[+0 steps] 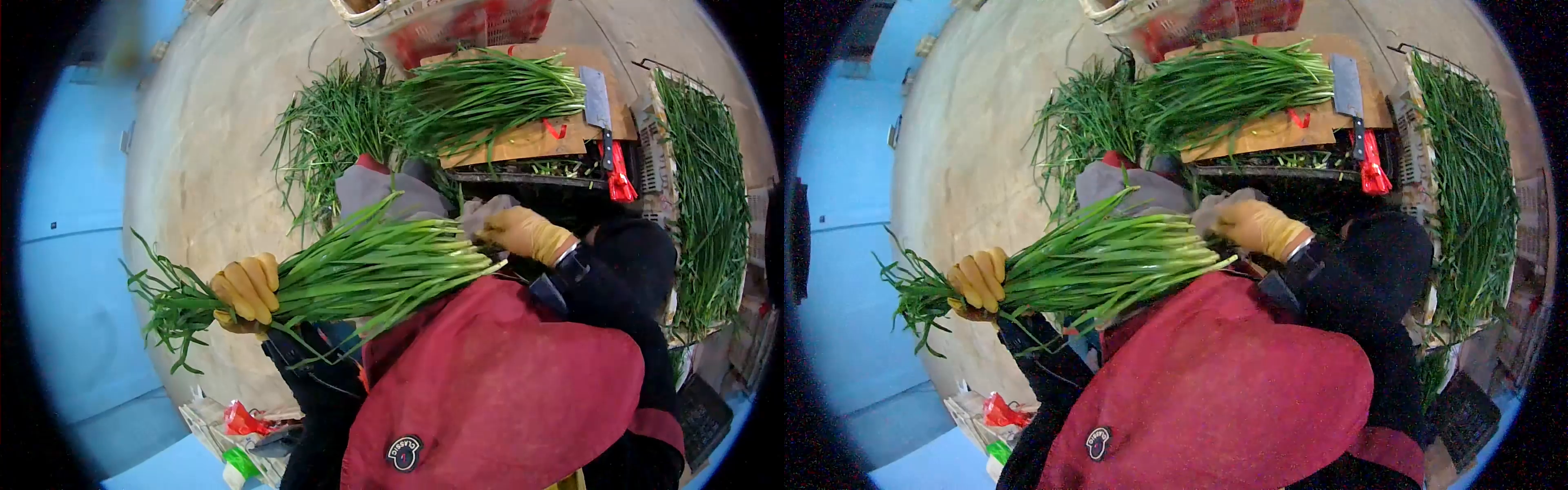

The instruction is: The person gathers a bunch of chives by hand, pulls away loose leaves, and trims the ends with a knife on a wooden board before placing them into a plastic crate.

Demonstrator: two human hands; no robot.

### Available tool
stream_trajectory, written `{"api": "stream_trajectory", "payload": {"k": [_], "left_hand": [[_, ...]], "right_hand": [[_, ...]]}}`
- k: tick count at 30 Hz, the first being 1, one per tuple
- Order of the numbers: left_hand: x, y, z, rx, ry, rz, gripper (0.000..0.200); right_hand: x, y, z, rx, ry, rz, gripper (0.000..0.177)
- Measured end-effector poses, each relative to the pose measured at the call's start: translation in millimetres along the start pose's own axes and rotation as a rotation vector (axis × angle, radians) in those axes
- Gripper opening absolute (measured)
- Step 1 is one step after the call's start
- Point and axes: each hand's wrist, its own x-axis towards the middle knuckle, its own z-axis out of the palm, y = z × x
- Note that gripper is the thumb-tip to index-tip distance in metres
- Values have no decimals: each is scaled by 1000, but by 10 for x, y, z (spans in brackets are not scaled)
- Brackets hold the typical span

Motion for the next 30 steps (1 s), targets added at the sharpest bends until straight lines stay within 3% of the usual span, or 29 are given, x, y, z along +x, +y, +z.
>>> {"api": "stream_trajectory", "payload": {"k": [3,6,10,13,16,17,18,20,23,27,30], "left_hand": [[-6,-13,-22,-18,-1,0,20],[-48,31,-72,-10,-38,-25,18],[7,-2,-85,19,-103,-13,17],[-17,1,-59,-19,-53,-29,18],[5,60,-179,31,-157,-66,18],[-8,55,-176,16,-131,-63,18],[-23,45,-159,1,-105,-59,18],[-37,23,-141,-12,-76,-46,19],[-48,-15,-137,-9,-60,-24,19],[5,-3,-118,0,-80,-44,19],[42,31,-169,13,-139,-78,18]], "right_hand": [[-134,495,112,-231,-102,291,22],[3,321,67,-190,158,105,23],[347,-95,105,-150,60,21,23],[526,-36,322,-260,-74,141,22],[411,89,262,-230,-64,116,25],[345,78,168,-180,-88,214,29],[301,202,169,-296,-124,207,28],[218,317,103,-179,-132,307,27],[250,216,40,101,-50,209,30],[386,-41,187,-110,1,22,27],[377,-13,232,-87,13,54,27]]}}
